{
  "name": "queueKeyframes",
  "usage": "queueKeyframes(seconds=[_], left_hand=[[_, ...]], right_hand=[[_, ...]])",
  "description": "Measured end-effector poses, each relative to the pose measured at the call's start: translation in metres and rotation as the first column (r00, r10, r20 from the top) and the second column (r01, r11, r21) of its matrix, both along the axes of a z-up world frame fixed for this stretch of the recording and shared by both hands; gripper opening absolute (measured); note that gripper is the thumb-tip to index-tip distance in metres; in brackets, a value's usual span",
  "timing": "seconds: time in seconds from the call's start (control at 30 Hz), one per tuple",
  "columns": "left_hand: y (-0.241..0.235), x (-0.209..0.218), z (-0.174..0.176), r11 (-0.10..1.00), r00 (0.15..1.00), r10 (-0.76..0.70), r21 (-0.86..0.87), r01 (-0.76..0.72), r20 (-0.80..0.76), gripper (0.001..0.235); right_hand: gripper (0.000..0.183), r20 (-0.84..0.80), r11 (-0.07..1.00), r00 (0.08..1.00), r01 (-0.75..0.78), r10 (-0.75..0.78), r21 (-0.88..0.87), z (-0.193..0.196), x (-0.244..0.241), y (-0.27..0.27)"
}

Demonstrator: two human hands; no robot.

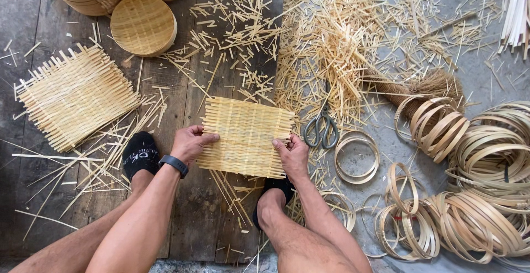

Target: The person assembles small round bamboo baskets by placing a woven mat over a circular mold, trimming the excess with shears, and securing a bamboo rim. The finished baskets are stacked nearby.

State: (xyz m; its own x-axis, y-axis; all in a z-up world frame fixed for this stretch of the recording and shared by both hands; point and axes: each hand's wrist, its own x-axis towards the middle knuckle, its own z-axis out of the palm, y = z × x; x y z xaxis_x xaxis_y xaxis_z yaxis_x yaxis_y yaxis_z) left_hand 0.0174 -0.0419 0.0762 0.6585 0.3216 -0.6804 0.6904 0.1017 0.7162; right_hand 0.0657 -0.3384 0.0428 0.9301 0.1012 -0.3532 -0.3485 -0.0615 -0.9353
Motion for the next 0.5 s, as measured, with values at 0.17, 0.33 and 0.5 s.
queueKeyframes(seconds=[0.17, 0.33, 0.5], left_hand=[[0.011, -0.005, 0.001, 0.999, 0.999, 0.037, -0.034, -0.037, 0.008, 0.038], [0.003, -0.005, 0.022, 0.953, 0.997, 0.047, 0.296, -0.062, 0.055, 0.065], [-0.094, -0.059, 0.025, 0.608, 0.884, -0.245, 0.773, -0.18, 0.399, 0.044]], right_hand=[[0.02, 0.03, 0.997, 1.0, -0.006, 0.009, -0.08, 0.004, 0.005, 0.013], [0.02, 0.007, 0.987, 0.999, -0.039, 0.041, -0.158, 0.004, 0.005, 0.024], [0.019, 0.087, 0.965, 0.995, -0.032, 0.056, -0.261, -0.003, 0.006, 0.025]])
